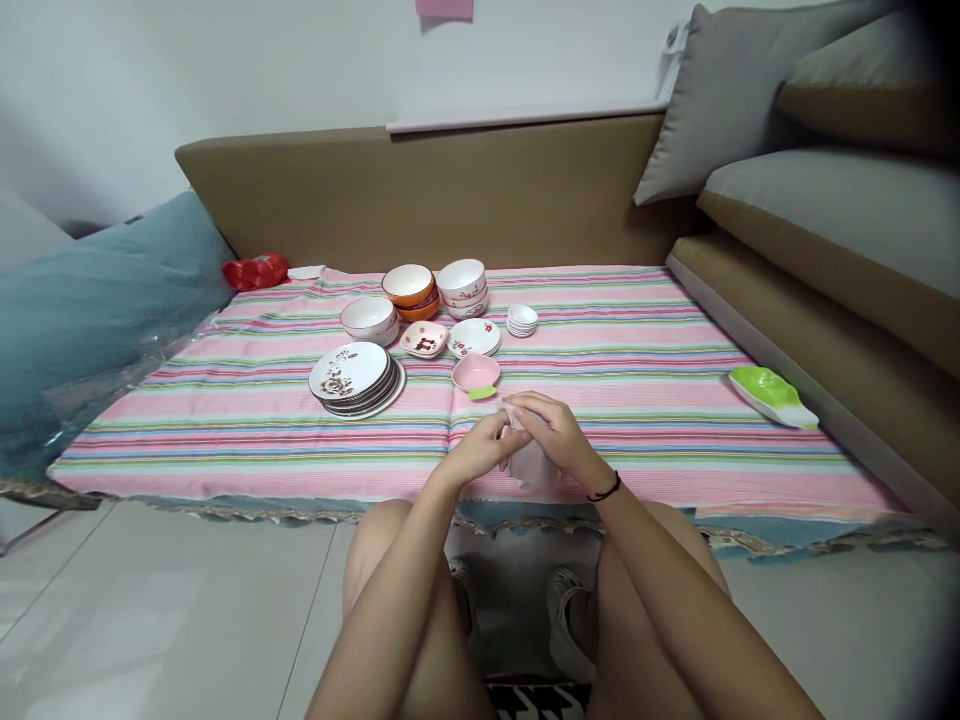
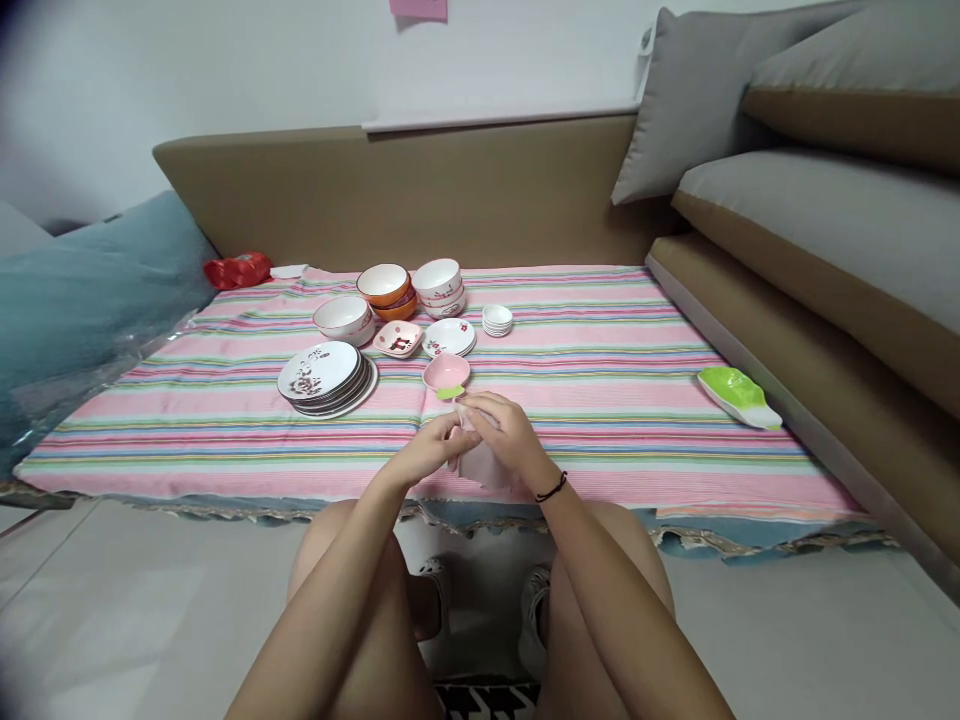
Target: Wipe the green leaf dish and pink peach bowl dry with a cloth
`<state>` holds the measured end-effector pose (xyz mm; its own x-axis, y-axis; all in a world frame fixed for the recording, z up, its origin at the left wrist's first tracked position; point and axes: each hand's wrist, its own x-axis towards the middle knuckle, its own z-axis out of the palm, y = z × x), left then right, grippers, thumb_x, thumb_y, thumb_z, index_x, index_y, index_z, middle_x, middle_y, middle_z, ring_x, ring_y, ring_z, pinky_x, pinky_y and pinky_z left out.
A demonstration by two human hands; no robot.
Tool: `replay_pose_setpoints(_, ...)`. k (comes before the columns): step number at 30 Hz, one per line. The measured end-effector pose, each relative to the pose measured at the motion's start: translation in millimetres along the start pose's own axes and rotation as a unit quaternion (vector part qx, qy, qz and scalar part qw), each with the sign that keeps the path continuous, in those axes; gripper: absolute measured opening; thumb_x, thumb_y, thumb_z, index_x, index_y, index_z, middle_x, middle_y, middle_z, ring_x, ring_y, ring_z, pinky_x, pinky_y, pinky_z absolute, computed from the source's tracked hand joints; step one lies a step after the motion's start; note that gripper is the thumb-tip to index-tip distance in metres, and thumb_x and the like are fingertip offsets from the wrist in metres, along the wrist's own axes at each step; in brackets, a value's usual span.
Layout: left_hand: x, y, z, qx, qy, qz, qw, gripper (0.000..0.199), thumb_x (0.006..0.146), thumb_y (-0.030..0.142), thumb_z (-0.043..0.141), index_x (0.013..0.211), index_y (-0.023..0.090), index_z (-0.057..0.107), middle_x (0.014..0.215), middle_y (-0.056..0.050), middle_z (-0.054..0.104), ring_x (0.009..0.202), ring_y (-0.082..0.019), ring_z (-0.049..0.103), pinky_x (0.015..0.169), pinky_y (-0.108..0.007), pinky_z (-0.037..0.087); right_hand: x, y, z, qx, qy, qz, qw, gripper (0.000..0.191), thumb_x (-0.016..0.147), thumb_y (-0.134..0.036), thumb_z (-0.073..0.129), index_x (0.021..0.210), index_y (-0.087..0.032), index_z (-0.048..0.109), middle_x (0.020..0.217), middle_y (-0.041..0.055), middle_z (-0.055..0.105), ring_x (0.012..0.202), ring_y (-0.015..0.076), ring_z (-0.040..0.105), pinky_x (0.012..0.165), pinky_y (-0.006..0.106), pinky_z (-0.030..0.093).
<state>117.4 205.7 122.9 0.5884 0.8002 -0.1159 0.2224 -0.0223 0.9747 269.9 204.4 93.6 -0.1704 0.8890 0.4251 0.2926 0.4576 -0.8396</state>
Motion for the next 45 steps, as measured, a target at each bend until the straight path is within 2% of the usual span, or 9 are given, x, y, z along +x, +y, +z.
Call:
replay_pose_setpoints(4, 0.8, 0.0, -0.8, -0.029, 0.008, 0.004, 1.0, 0.022, 0.077, 0.038, 0.058, 0.079, 0.016, 0.053, 0.054, 0.005, 0.047, 0.046, -0.009, 0.044, 0.047, -0.023, 0.033, 0.8, 4.4, -2.6, 0.037, 0.106, 0.111, 0.987, 0.031, 0.091, -0.037, 0.043, 0.098, -0.019, 0.067, 0.105, 0.0067, 0.068, 0.101, 0.0216, 0.06, 0.091, 0.037, 0.044)
replay_pose_setpoints(7, 3.6, -1.3, -1.5, -0.033, 0.041, 0.013, 0.999, 0.024, 0.077, 0.039, 0.059, 0.079, 0.016, 0.053, 0.055, 0.005, 0.047, 0.047, -0.009, 0.043, 0.047, -0.023, 0.032, 0.1, -0.5, -6.7, 0.022, 0.161, 0.063, 0.985, 0.028, 0.09, -0.035, 0.045, 0.1, -0.02, 0.066, 0.106, 0.0063, 0.066, 0.104, 0.0208, 0.058, 0.092, 0.036, 0.043)
replay_pose_setpoints(12, 5.9, -2.1, -0.6, -0.014, 0.082, 0.035, 0.996, 0.024, 0.075, 0.039, 0.062, 0.076, 0.016, 0.055, 0.053, 0.005, 0.046, 0.047, -0.009, 0.042, 0.047, -0.023, 0.03, -0.3, -5.1, -3.2, -0.001, 0.064, -0.038, 0.997, 0.025, 0.089, -0.032, 0.048, 0.103, -0.023, 0.066, 0.111, 0.0059, 0.063, 0.109, 0.0202, 0.055, 0.098, 0.036, 0.04)
replay_pose_setpoints(20, 5.7, -8.5, 4.3, -0.081, 0.036, 0.028, 0.996, 0.033, 0.071, 0.043, 0.068, 0.081, 0.014, 0.057, 0.051, 0.005, 0.048, 0.042, -0.009, 0.044, 0.044, -0.022, 0.031, 6.9, 4.7, 1.3, 0.157, 0.049, 0.139, 0.977, 0.029, 0.085, -0.043, 0.05, 0.082, -0.018, 0.064, 0.082, 0.0019, 0.065, 0.078, 0.0173, 0.057, 0.076, 0.03, 0.044)
replay_pose_setpoints(26, 10.2, -8.1, 3.8, -0.219, 0.109, 0.026, 0.969, 0.038, 0.066, 0.043, 0.073, 0.087, 0.013, 0.064, 0.06, 0.001, 0.059, 0.048, -0.008, 0.05, 0.046, -0.02, 0.035, 7.6, 15.1, 0.3, 0.218, 0.167, 0.215, 0.937, 0.031, 0.078, -0.049, 0.056, 0.084, -0.02, 0.067, 0.092, 0.0017, 0.069, 0.089, 0.02, 0.059, 0.082, 0.031, 0.045)
replay_pose_setpoints(31, 14.4, -6.5, 0.7, -0.393, 0.187, 0.05, 0.899, 0.038, 0.065, 0.045, 0.075, 0.079, 0.011, 0.064, 0.061, 0.001, 0.061, 0.051, -0.006, 0.052, 0.048, -0.017, 0.04, 5.5, 3.5, -2.0, 0.242, 0.138, 0.152, 0.948, 0.038, 0.083, -0.05, 0.053, 0.106, -0.022, 0.066, 0.114, 0.0022, 0.065, 0.112, 0.0222, 0.055, 0.097, 0.034, 0.042)
replay_pose_setpoints(37, 18.0, -3.7, -1.2, -0.509, 0.213, 0.066, 0.832, 0.027, 0.08, 0.032, 0.065, 0.097, 0.012, 0.066, 0.093, -0.007, 0.071, 0.085, -0.014, 0.065, 0.076, -0.022, 0.05, 0.5, -11.2, -1.2, 0.212, 0.15, 0.107, 0.96, 0.05, 0.087, -0.052, 0.049, 0.126, -0.023, 0.057, 0.135, 0.0031, 0.053, 0.129, 0.0212, 0.043, 0.11, 0.036, 0.031)
replay_pose_setpoints(41, 17.9, -4.0, -5.4, -0.519, 0.218, 0.06, 0.825, 0.023, 0.082, 0.026, 0.061, 0.098, 0.011, 0.066, 0.096, -0.006, 0.071, 0.083, -0.013, 0.065, 0.079, -0.023, 0.049, -2.1, -10.5, 1.1, 0.171, 0.14, 0.075, 0.972, 0.053, 0.089, -0.051, 0.046, 0.132, -0.022, 0.051, 0.141, 0.0036, 0.046, 0.134, 0.0203, 0.037, 0.114, 0.037, 0.026)
replay_pose_setpoints(45, 13.1, -1.6, -6.0, -0.498, 0.237, 0.003, 0.834, 0.025, 0.079, 0.032, 0.063, 0.094, 0.012, 0.066, 0.082, -0.004, 0.07, 0.068, -0.012, 0.062, 0.062, -0.022, 0.046, -2.0, -12.3, 0.6, 0.151, 0.132, 0.066, 0.978, 0.049, 0.091, -0.05, 0.041, 0.127, -0.02, 0.055, 0.135, 0.0054, 0.052, 0.129, 0.0202, 0.044, 0.111, 0.037, 0.031)
